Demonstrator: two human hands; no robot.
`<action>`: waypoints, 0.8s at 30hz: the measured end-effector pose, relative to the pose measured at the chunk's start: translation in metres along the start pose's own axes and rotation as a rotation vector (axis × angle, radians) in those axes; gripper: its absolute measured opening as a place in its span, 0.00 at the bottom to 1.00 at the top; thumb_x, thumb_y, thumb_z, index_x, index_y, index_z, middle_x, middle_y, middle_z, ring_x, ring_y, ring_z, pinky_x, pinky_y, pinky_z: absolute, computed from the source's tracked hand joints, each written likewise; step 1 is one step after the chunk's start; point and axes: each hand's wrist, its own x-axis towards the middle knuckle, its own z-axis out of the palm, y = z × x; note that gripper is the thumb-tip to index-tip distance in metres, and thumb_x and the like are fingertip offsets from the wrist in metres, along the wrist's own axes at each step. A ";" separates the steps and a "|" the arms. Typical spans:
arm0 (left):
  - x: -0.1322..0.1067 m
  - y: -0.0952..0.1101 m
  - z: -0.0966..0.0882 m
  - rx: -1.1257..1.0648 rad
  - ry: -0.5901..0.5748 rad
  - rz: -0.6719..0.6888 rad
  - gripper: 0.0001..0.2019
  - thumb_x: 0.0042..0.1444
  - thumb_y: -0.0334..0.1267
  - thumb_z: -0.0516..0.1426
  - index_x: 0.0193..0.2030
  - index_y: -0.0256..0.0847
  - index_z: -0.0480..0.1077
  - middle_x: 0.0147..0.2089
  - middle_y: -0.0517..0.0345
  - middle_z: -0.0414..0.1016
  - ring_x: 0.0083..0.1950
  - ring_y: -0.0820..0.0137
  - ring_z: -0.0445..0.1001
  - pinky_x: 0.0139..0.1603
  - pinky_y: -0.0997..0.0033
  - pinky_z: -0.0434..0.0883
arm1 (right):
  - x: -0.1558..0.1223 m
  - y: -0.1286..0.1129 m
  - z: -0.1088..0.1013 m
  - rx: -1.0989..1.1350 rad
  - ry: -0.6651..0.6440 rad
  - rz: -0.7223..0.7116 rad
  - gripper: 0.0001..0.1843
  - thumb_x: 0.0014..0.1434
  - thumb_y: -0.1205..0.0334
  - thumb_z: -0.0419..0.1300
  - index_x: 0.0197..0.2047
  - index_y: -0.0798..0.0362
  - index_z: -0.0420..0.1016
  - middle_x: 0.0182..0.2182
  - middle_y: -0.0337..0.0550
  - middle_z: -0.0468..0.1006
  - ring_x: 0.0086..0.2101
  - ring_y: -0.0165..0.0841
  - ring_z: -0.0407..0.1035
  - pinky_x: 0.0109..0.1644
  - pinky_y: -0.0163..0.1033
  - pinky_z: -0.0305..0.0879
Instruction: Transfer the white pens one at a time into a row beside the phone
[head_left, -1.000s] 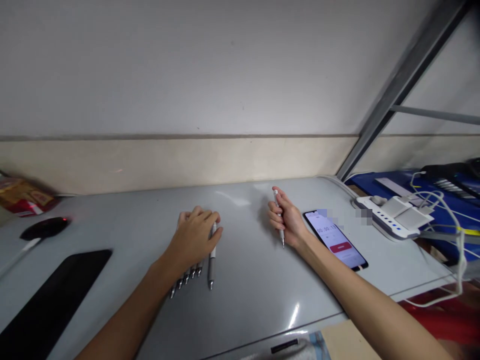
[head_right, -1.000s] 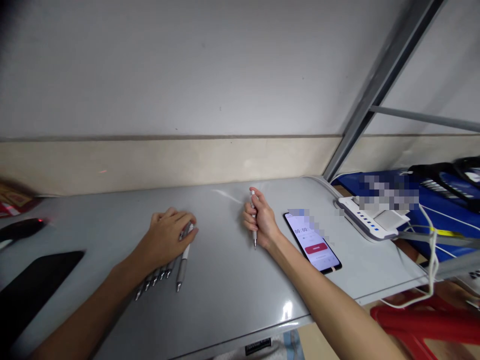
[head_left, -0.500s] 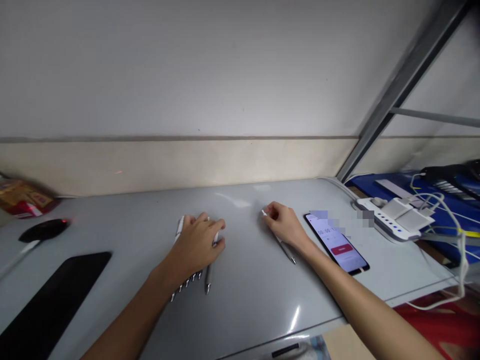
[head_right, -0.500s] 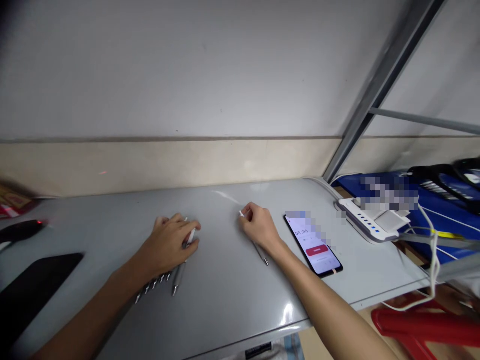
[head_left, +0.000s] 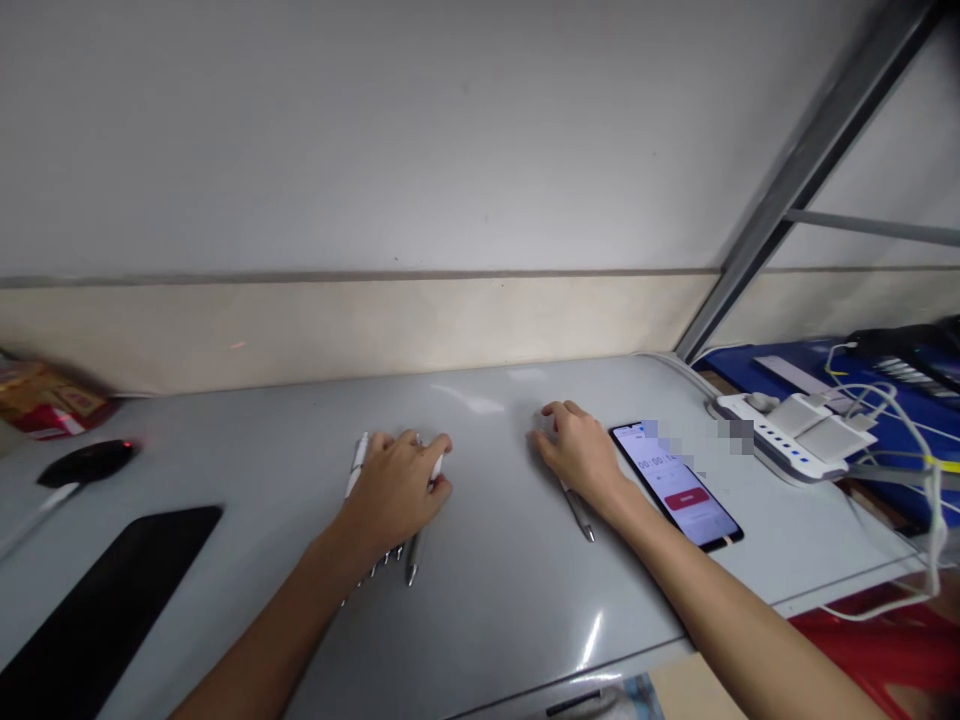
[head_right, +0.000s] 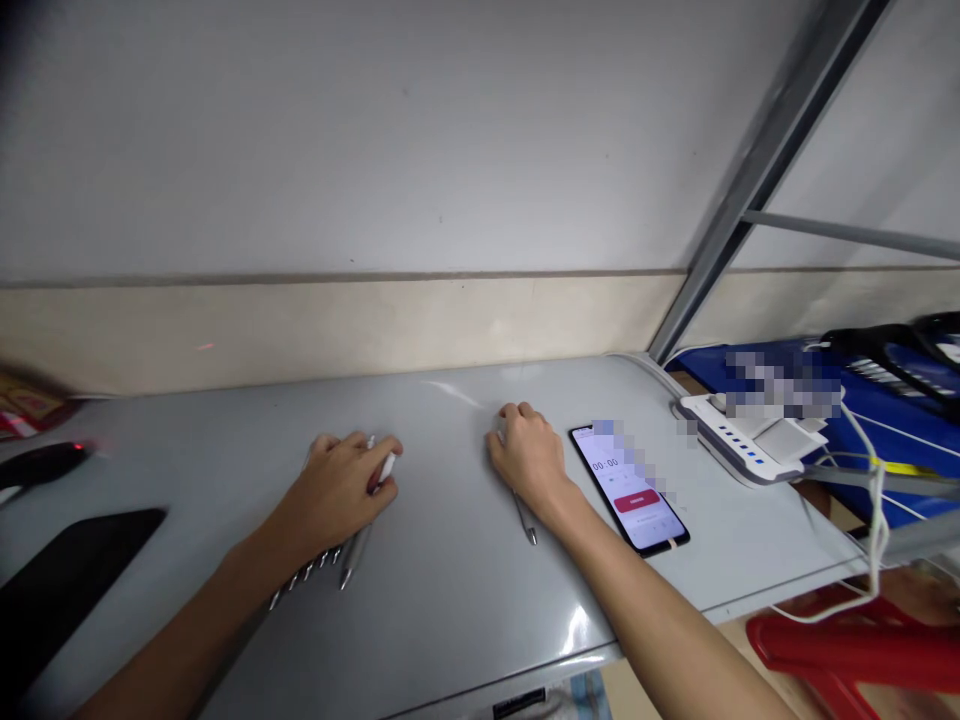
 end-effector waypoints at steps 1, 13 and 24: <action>0.001 0.002 0.000 -0.061 0.016 -0.014 0.12 0.51 0.31 0.51 0.42 0.43 0.68 0.27 0.60 0.72 0.36 0.64 0.71 0.42 0.61 0.57 | -0.001 -0.002 -0.001 0.057 0.020 -0.058 0.14 0.58 0.61 0.56 0.46 0.54 0.72 0.38 0.50 0.73 0.38 0.40 0.68 0.39 0.41 0.59; 0.001 0.021 -0.002 -0.604 0.070 -0.031 0.07 0.59 0.43 0.54 0.40 0.43 0.65 0.35 0.61 0.75 0.37 0.72 0.72 0.38 0.72 0.65 | -0.010 -0.017 -0.006 0.266 -0.103 -0.640 0.13 0.65 0.55 0.52 0.46 0.50 0.73 0.38 0.49 0.74 0.41 0.40 0.63 0.46 0.45 0.60; 0.002 0.011 -0.006 0.098 0.157 0.244 0.12 0.66 0.35 0.43 0.44 0.40 0.67 0.37 0.52 0.71 0.41 0.64 0.65 0.40 0.62 0.57 | -0.019 -0.028 -0.011 0.249 -0.169 -0.571 0.15 0.61 0.60 0.55 0.51 0.50 0.69 0.39 0.48 0.75 0.38 0.39 0.67 0.43 0.42 0.58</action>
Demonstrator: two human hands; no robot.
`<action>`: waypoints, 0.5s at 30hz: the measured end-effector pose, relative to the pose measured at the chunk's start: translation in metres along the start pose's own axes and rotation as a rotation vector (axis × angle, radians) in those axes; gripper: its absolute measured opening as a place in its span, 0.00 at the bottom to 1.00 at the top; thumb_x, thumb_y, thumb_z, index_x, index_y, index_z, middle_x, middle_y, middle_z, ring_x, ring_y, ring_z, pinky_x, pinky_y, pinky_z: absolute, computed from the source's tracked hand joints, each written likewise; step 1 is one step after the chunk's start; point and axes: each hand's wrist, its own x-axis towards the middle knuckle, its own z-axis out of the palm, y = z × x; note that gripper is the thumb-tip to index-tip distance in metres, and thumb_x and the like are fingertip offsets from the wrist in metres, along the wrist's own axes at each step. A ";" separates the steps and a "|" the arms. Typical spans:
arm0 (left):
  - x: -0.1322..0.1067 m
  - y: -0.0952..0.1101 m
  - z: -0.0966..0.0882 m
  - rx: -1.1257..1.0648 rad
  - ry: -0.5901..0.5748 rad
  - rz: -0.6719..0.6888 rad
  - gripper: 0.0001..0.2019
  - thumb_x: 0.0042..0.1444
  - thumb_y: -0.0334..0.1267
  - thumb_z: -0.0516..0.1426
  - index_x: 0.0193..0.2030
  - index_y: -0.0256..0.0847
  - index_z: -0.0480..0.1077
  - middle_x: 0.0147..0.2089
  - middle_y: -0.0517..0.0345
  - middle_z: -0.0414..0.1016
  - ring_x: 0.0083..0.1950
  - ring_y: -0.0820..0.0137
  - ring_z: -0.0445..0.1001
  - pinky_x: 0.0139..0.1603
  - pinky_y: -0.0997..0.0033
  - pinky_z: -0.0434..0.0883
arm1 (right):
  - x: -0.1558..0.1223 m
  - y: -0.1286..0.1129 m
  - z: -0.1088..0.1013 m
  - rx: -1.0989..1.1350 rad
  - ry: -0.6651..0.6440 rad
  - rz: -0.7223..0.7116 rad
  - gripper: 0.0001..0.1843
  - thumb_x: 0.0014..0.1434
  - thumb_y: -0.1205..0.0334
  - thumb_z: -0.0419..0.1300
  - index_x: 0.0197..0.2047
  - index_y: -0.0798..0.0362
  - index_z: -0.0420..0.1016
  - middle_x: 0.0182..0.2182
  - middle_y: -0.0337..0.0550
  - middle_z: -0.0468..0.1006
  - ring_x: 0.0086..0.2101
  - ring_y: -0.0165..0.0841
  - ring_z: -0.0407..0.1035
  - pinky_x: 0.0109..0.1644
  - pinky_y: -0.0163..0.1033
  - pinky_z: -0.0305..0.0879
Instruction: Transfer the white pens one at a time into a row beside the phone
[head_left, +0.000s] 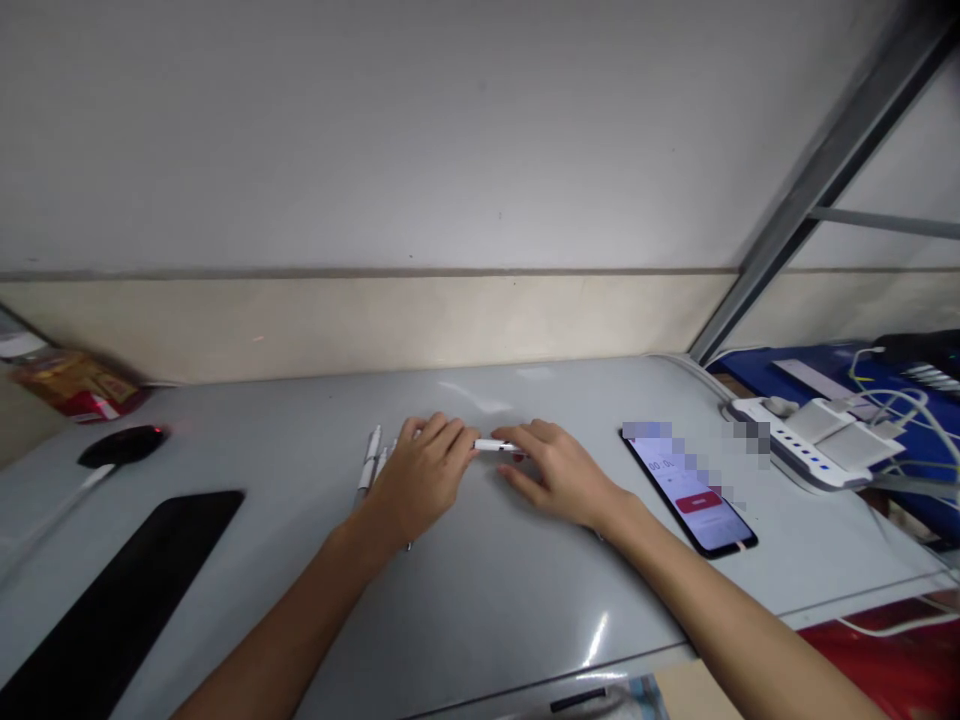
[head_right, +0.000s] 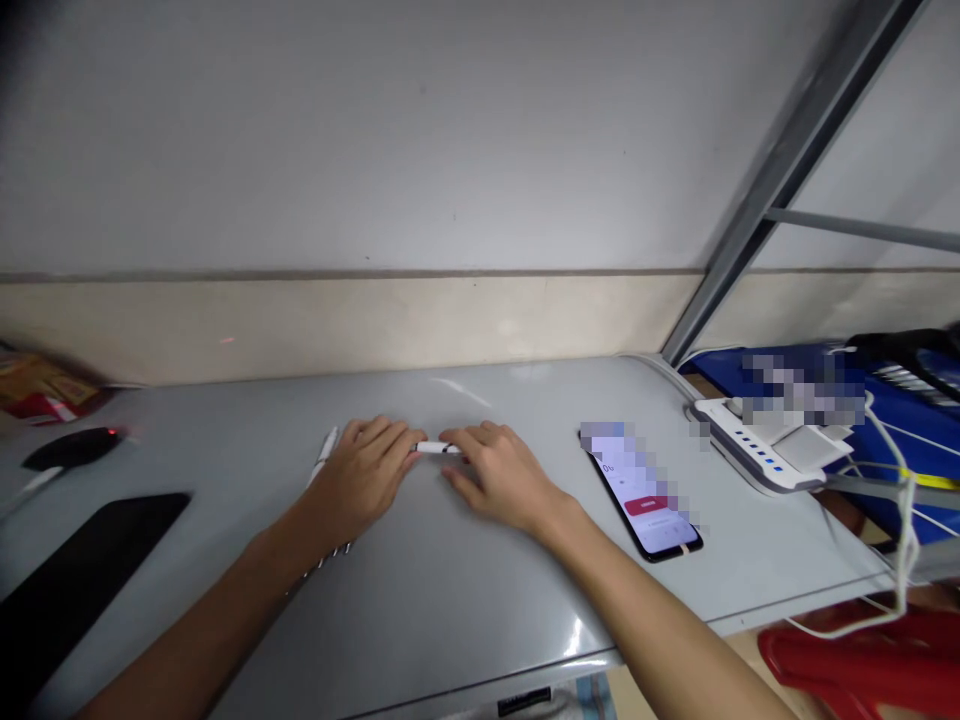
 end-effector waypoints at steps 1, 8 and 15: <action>0.000 0.002 0.001 -0.014 -0.007 0.011 0.12 0.66 0.34 0.43 0.45 0.40 0.67 0.37 0.53 0.71 0.41 0.64 0.65 0.41 0.62 0.57 | 0.000 -0.003 0.002 -0.048 -0.012 0.021 0.14 0.61 0.61 0.55 0.49 0.51 0.70 0.36 0.49 0.75 0.36 0.39 0.66 0.42 0.42 0.57; 0.002 0.012 0.003 0.027 -0.022 0.094 0.09 0.63 0.30 0.46 0.36 0.40 0.65 0.35 0.53 0.69 0.39 0.63 0.62 0.38 0.60 0.54 | -0.002 -0.007 0.004 0.157 -0.123 0.193 0.13 0.63 0.54 0.52 0.34 0.53 0.71 0.22 0.40 0.68 0.23 0.30 0.57 0.33 0.37 0.53; 0.001 0.011 -0.006 -0.008 0.075 0.177 0.12 0.60 0.26 0.46 0.27 0.40 0.61 0.27 0.56 0.65 0.32 0.67 0.60 0.36 0.62 0.54 | -0.003 -0.009 -0.013 0.703 -0.481 0.225 0.25 0.65 0.43 0.43 0.29 0.53 0.65 0.19 0.35 0.60 0.20 0.26 0.52 0.26 0.33 0.51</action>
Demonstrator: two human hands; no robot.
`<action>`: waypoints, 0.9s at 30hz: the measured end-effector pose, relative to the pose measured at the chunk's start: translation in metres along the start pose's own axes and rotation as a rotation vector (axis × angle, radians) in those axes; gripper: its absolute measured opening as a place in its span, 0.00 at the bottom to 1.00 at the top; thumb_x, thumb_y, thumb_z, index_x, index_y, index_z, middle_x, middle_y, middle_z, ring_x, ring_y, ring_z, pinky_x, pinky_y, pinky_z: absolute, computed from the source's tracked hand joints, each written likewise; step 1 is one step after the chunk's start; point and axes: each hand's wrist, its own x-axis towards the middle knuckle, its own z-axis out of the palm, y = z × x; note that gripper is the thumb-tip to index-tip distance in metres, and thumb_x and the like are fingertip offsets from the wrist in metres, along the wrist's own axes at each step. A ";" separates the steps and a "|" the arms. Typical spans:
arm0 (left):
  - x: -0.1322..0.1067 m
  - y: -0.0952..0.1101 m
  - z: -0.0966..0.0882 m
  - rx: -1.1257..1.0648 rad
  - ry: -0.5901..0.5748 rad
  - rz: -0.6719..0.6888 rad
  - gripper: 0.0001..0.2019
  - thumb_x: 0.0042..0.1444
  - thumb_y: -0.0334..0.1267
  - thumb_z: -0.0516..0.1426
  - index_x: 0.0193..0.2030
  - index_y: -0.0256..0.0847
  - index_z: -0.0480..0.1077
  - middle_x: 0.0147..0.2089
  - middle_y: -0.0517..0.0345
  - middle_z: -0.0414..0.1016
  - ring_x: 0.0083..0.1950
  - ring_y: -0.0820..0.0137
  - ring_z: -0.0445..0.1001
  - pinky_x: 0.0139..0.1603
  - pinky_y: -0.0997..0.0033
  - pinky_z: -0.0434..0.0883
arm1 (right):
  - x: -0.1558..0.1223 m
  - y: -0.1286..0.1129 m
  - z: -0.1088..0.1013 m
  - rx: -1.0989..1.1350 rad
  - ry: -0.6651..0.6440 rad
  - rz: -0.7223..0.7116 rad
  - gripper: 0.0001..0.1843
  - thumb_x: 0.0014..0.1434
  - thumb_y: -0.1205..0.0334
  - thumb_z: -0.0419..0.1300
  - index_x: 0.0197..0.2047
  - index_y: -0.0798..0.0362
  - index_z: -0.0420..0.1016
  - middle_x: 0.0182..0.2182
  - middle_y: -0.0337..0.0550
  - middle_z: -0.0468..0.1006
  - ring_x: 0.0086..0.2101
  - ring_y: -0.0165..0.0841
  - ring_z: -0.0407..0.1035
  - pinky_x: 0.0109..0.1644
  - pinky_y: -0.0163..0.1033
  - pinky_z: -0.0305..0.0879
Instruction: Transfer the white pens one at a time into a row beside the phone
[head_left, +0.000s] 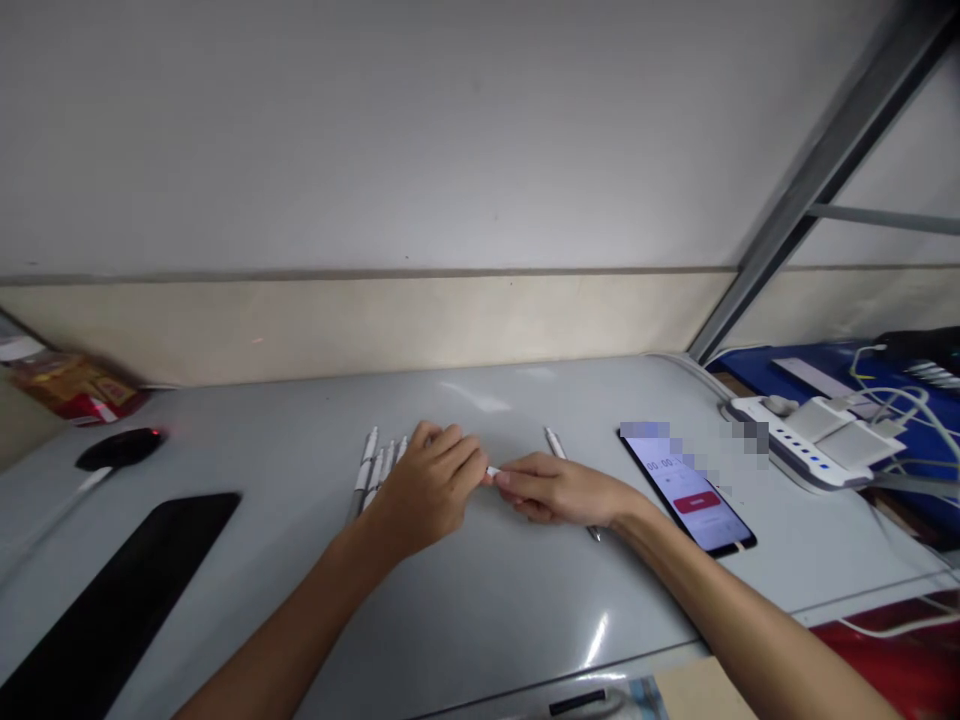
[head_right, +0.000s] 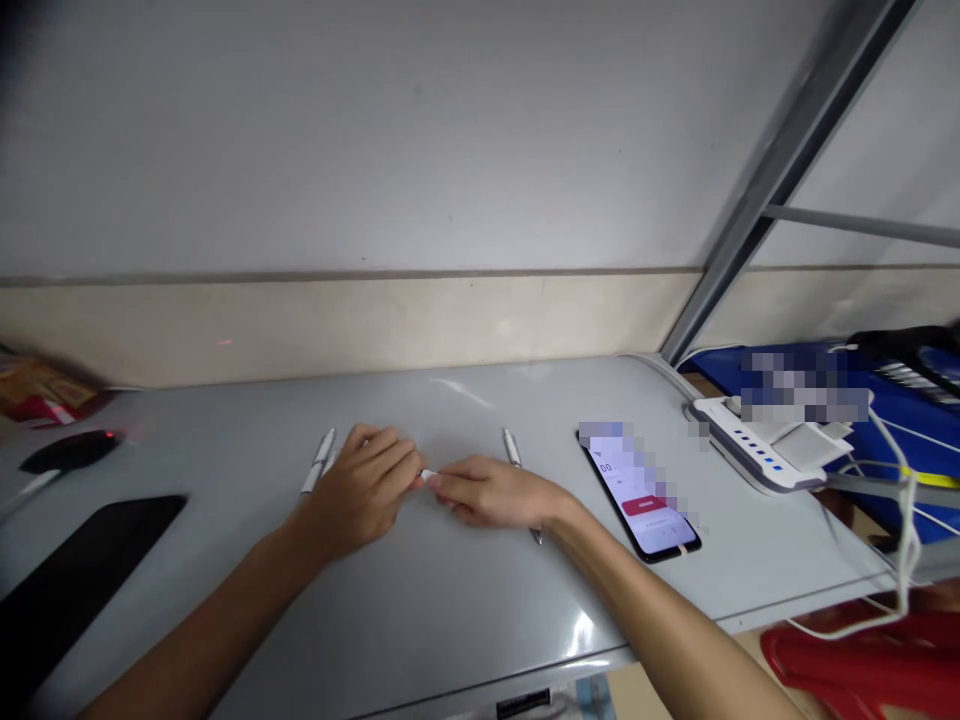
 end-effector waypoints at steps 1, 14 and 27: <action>0.000 0.000 0.001 -0.031 -0.007 -0.010 0.11 0.58 0.25 0.46 0.26 0.40 0.60 0.27 0.56 0.65 0.32 0.67 0.59 0.35 0.62 0.54 | 0.000 0.000 0.001 -0.118 0.040 -0.036 0.25 0.66 0.45 0.42 0.30 0.54 0.67 0.21 0.37 0.64 0.22 0.27 0.55 0.28 0.34 0.53; -0.002 0.000 0.024 -0.340 -0.169 -0.296 0.13 0.63 0.32 0.42 0.29 0.40 0.62 0.29 0.58 0.70 0.33 0.68 0.68 0.39 0.66 0.60 | 0.012 0.017 0.006 -1.271 0.314 -0.116 0.13 0.69 0.61 0.44 0.42 0.53 0.68 0.32 0.46 0.77 0.31 0.35 0.69 0.38 0.40 0.53; -0.004 -0.003 0.023 -0.282 -0.164 -0.270 0.12 0.66 0.35 0.42 0.38 0.40 0.64 0.39 0.55 0.71 0.40 0.65 0.69 0.43 0.62 0.62 | 0.017 0.018 0.012 -1.122 0.465 -0.082 0.06 0.65 0.69 0.49 0.42 0.53 0.66 0.34 0.43 0.72 0.30 0.34 0.62 0.34 0.37 0.53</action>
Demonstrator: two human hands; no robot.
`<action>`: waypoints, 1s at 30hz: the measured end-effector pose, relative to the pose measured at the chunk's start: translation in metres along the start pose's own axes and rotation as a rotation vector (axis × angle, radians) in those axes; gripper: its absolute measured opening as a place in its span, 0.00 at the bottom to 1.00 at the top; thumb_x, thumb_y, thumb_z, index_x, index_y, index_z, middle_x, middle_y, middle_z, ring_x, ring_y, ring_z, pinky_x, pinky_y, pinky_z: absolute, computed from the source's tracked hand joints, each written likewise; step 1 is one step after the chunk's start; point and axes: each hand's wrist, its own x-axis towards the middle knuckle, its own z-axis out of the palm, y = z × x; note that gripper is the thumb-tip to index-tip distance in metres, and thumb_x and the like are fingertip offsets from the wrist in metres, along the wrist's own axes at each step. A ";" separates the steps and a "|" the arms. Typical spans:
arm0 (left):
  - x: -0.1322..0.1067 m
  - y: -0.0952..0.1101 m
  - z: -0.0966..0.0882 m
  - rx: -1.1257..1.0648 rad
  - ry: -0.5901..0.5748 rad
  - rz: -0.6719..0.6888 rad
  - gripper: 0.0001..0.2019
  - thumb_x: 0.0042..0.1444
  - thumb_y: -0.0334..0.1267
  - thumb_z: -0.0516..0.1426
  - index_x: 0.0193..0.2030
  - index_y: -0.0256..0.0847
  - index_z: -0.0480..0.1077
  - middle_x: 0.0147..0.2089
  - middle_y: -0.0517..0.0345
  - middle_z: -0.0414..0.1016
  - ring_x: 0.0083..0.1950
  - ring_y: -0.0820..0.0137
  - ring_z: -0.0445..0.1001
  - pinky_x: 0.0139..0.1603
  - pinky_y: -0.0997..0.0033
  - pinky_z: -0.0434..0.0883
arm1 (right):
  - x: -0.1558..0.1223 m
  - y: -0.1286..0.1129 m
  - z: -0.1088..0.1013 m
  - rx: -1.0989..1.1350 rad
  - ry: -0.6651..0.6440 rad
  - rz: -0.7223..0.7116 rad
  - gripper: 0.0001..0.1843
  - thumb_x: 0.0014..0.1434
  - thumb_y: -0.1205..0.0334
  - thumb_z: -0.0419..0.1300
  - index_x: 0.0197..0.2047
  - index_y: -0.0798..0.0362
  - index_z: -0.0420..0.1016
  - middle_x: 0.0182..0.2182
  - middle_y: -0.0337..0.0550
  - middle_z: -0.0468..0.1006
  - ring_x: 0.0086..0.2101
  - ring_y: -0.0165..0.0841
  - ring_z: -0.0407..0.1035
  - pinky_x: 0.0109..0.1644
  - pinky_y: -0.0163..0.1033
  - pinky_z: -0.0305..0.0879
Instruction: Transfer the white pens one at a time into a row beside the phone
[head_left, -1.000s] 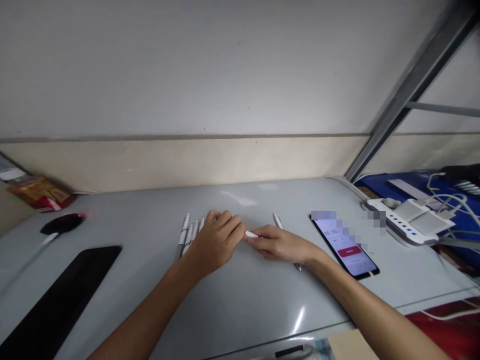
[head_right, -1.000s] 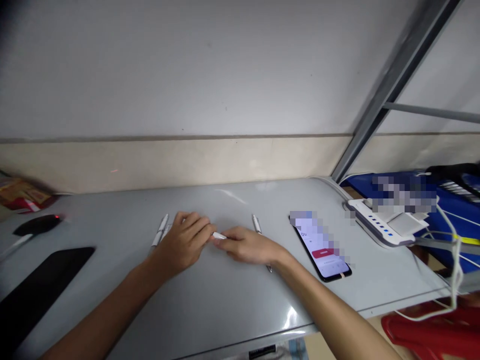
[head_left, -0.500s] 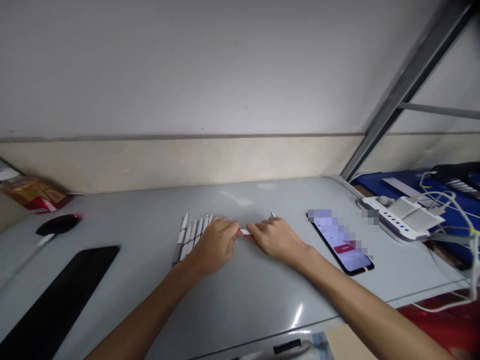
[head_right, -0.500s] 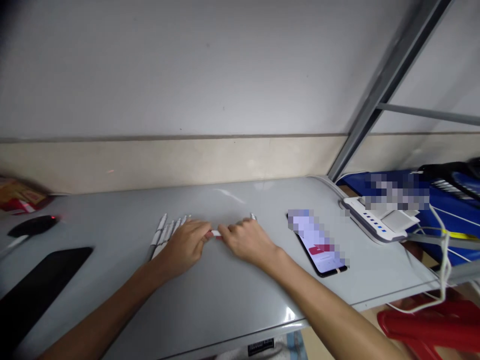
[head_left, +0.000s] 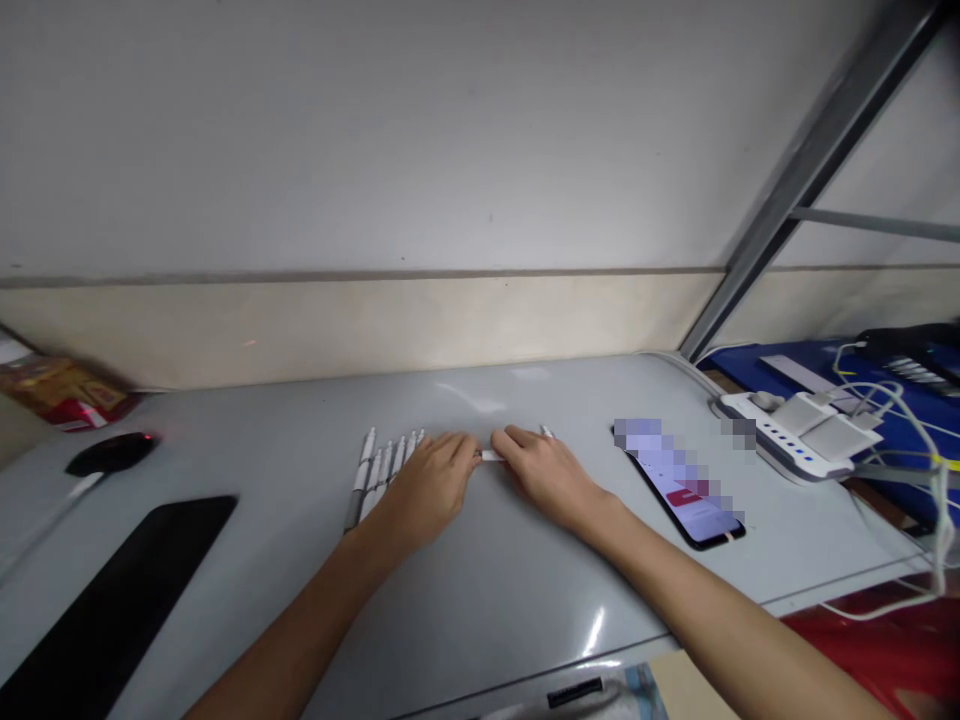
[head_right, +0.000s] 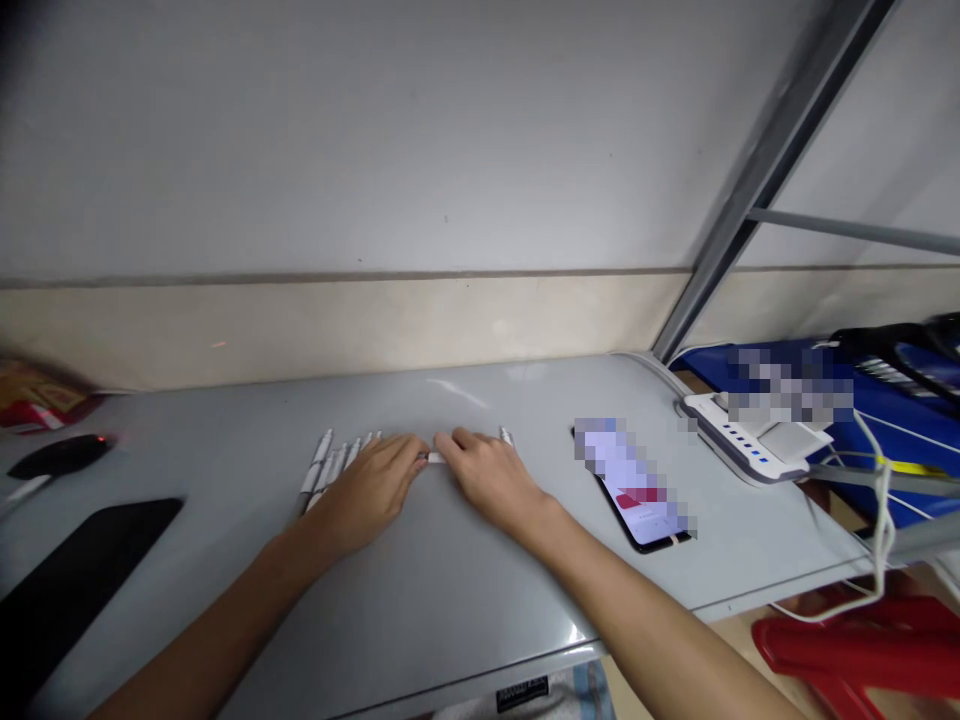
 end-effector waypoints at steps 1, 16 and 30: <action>0.001 0.000 0.001 0.012 0.012 0.004 0.12 0.66 0.34 0.42 0.37 0.40 0.64 0.38 0.54 0.71 0.40 0.65 0.68 0.42 0.64 0.63 | 0.000 -0.001 0.000 0.006 0.011 0.001 0.06 0.66 0.67 0.49 0.43 0.53 0.66 0.34 0.44 0.72 0.31 0.35 0.62 0.34 0.38 0.53; 0.001 0.004 0.000 -0.019 0.064 -0.039 0.09 0.65 0.37 0.44 0.42 0.40 0.63 0.40 0.54 0.71 0.42 0.64 0.68 0.43 0.62 0.63 | -0.001 0.000 0.000 0.136 0.082 -0.006 0.12 0.67 0.60 0.49 0.51 0.52 0.67 0.43 0.49 0.70 0.43 0.38 0.62 0.44 0.41 0.58; 0.000 0.000 -0.002 -0.112 0.089 -0.024 0.15 0.66 0.38 0.41 0.49 0.42 0.67 0.40 0.54 0.72 0.43 0.65 0.68 0.47 0.62 0.64 | 0.001 0.010 0.004 0.178 0.164 0.036 0.08 0.62 0.71 0.50 0.41 0.53 0.68 0.35 0.46 0.72 0.35 0.35 0.62 0.41 0.38 0.57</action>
